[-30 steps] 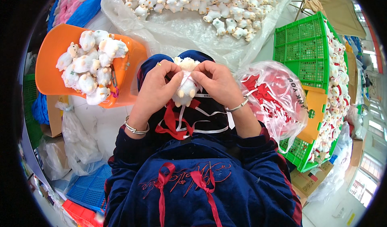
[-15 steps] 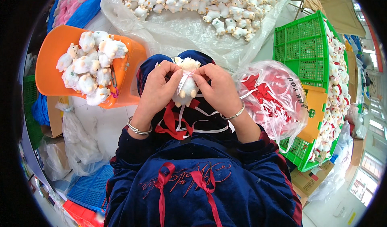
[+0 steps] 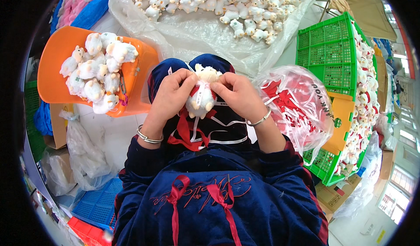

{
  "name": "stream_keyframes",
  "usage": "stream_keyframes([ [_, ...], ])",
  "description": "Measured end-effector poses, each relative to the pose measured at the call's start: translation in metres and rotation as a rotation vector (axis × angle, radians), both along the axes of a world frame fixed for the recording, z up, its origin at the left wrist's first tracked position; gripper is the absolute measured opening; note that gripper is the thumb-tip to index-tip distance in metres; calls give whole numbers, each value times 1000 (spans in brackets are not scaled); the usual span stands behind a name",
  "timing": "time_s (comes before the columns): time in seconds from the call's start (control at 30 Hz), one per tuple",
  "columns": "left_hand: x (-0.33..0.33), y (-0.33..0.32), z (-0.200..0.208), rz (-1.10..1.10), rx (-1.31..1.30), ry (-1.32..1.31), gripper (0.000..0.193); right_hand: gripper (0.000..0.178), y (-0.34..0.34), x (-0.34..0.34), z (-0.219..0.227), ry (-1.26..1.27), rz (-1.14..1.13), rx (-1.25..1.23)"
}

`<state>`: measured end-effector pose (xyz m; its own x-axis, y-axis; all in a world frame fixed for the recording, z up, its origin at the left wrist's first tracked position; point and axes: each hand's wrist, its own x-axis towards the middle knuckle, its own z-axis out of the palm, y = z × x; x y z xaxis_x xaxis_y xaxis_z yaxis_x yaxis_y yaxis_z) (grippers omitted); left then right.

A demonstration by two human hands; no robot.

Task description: The person sits on the floor and ties red ribbons around the necks of small white stuffed toys. They pick up each toy, wrap the ribbon, and tie a bow by hand.

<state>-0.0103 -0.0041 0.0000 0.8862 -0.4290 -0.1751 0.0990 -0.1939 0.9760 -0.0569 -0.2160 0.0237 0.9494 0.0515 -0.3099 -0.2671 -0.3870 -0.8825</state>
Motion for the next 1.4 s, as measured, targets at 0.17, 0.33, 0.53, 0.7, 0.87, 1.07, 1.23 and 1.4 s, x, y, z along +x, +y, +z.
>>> stream_keyframes([
  [0.17,6,3,14,-55,89,25,25,26,8,-3,16,-68,-45,-142],
  [0.33,5,5,26,-140,217,-87,29,23,14,-6,19,-112,-48,-212],
  [0.53,9,11,30,-234,189,-94,30,18,24,-11,23,-156,-48,-193],
  [0.7,18,14,34,-295,181,-39,24,14,31,-9,29,-106,-63,-164],
  [0.87,21,15,38,-298,241,-104,20,16,25,-9,32,104,-121,-2],
  [1.07,14,15,35,-256,173,38,18,24,9,-11,42,183,93,-69],
  [1.23,7,16,32,-225,150,-56,20,22,3,-14,31,106,29,15],
  [1.4,5,12,26,-165,135,13,25,18,5,-16,23,78,69,-12],
])
